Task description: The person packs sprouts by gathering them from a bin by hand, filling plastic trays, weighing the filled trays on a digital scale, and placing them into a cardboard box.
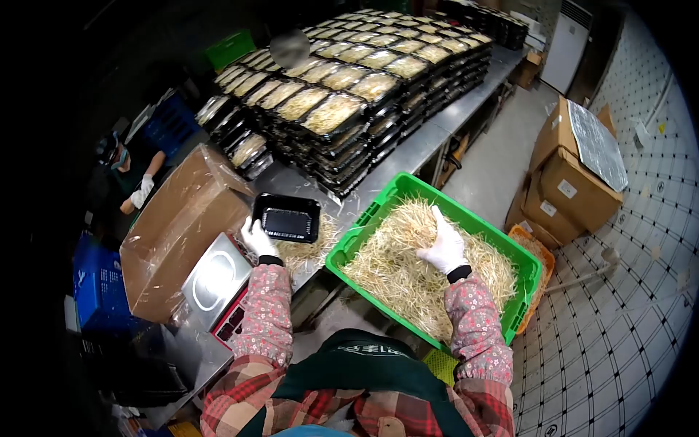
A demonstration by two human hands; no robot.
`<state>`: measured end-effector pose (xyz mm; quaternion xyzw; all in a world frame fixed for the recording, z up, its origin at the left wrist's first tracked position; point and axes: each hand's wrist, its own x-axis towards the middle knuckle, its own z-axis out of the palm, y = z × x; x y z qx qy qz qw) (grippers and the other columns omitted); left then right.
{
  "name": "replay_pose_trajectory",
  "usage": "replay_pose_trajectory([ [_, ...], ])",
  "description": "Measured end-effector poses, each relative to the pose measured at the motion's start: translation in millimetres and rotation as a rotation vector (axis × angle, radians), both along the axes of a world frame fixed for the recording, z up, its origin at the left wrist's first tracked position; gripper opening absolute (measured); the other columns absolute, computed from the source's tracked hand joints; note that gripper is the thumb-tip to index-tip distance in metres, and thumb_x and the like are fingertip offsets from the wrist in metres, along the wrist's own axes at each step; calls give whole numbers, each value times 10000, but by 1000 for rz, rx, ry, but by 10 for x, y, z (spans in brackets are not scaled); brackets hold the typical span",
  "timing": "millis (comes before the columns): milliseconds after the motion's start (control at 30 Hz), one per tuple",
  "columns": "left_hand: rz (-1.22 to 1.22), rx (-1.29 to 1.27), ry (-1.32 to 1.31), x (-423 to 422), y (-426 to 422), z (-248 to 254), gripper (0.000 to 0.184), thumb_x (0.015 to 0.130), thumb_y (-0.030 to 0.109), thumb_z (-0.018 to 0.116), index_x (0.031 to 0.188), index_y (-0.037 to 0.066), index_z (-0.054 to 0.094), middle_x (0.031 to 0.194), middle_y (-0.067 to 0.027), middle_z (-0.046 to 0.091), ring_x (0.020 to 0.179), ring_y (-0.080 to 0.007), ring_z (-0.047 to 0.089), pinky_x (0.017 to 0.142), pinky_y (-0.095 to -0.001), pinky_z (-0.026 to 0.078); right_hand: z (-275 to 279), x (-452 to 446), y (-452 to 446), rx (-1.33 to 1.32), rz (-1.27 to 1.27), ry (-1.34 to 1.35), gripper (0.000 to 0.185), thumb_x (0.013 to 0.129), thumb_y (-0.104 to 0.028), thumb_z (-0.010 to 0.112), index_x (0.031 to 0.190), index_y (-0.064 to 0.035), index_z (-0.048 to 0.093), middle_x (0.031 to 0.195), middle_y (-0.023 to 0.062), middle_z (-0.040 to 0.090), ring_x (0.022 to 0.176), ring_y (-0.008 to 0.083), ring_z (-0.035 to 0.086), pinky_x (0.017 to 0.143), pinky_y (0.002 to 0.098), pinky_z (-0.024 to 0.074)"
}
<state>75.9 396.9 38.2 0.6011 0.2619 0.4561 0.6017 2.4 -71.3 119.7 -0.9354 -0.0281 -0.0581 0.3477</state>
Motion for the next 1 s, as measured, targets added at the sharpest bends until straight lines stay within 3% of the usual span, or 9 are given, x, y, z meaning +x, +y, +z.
replay_pose_trajectory([
  [67, -46, 303, -84, 48, -94, 101, 394, 943, 41, 610, 1322, -38, 540, 1293, -163, 580, 1190, -260, 555, 1065, -363, 425, 155, 165, 402, -92, 126, -90, 1061, 567, -279, 855, 1498, -60, 395, 1177, 205, 663, 1065, 347, 654, 955, 411, 511],
  [167, -109, 686, -103, -429, -589, 1104, 477, 955, 83, 595, 1417, 23, 494, 1527, -227, 381, 1420, -339, 365, 1174, -433, 296, 449, 333, 1247, -347, 325, -194, 985, 589, -296, 851, 1445, -37, 438, 1112, 165, 656, 1052, 325, 618, 941, 431, 470],
  [300, -85, 1210, 278, -879, -431, 1428, 568, 929, 244, 596, 1476, 156, 472, 1593, -202, 302, 1479, -435, 221, 1106, -562, 297, 749, 432, 2607, -506, 541, -335, 712, 674, -266, 779, 1289, -3, 533, 1011, 151, 649, 984, 326, 625, 885, 441, 472],
  [400, -199, 1107, 439, -1116, 118, 1171, 533, 948, 257, 569, 1465, 151, 489, 1584, -182, 331, 1451, -423, 270, 1104, -553, 308, 814, 418, 3612, -595, 693, -493, 307, 746, -196, 656, 989, -13, 613, 953, 162, 657, 924, 314, 640, 824, 436, 491],
  [633, -289, 231, 135, -1737, 1581, 476, 545, 1008, 213, 549, 1481, -16, 403, 1510, -254, 412, 1415, -397, 357, 1197, -440, 258, 620, 131, 5347, -528, 1121, -590, 439, 665, -170, 703, 1068, -35, 593, 912, 141, 690, 874, 340, 674, 796, 444, 512],
  [700, -318, 259, 508, -1910, 1960, 231, 716, 990, 323, 577, 1537, -24, 272, 1562, -246, 339, 1469, -376, 290, 1202, -425, 249, 494, 116, 5632, -675, 1203, -509, 496, 656, -222, 732, 1098, -39, 600, 927, 147, 679, 895, 324, 668, 819, 467, 496],
  [767, -131, 782, 446, -2049, 2320, 296, 766, 969, 362, 589, 1546, -16, 256, 1587, -231, 305, 1479, -374, 273, 1201, -428, 252, 177, 42, 5924, -648, 1258, -554, 577, 658, -317, 756, 1136, -34, 600, 935, 137, 675, 899, 321, 662, 847, 493, 482],
  [833, -284, 881, 592, -2065, 2440, 403, 740, 956, 410, 576, 1523, 2, 331, 1575, -204, 349, 1460, -346, 327, 1166, -461, 295, -56, -22, 6133, -665, 1217, -450, 699, 692, -424, 747, 1248, -40, 566, 1004, 160, 668, 951, 325, 653, 872, 508, 479],
  [1000, -240, 962, 770, -2032, 2467, 361, 646, 964, 449, 530, 1506, 116, 418, 1556, -117, 419, 1402, -293, 427, 1098, -521, 368, -299, -78, 6117, -403, 1126, -336, 740, 703, -414, 767, 1292, -32, 532, 1120, 183, 652, 1032, 358, 640, 911, 481, 491],
])
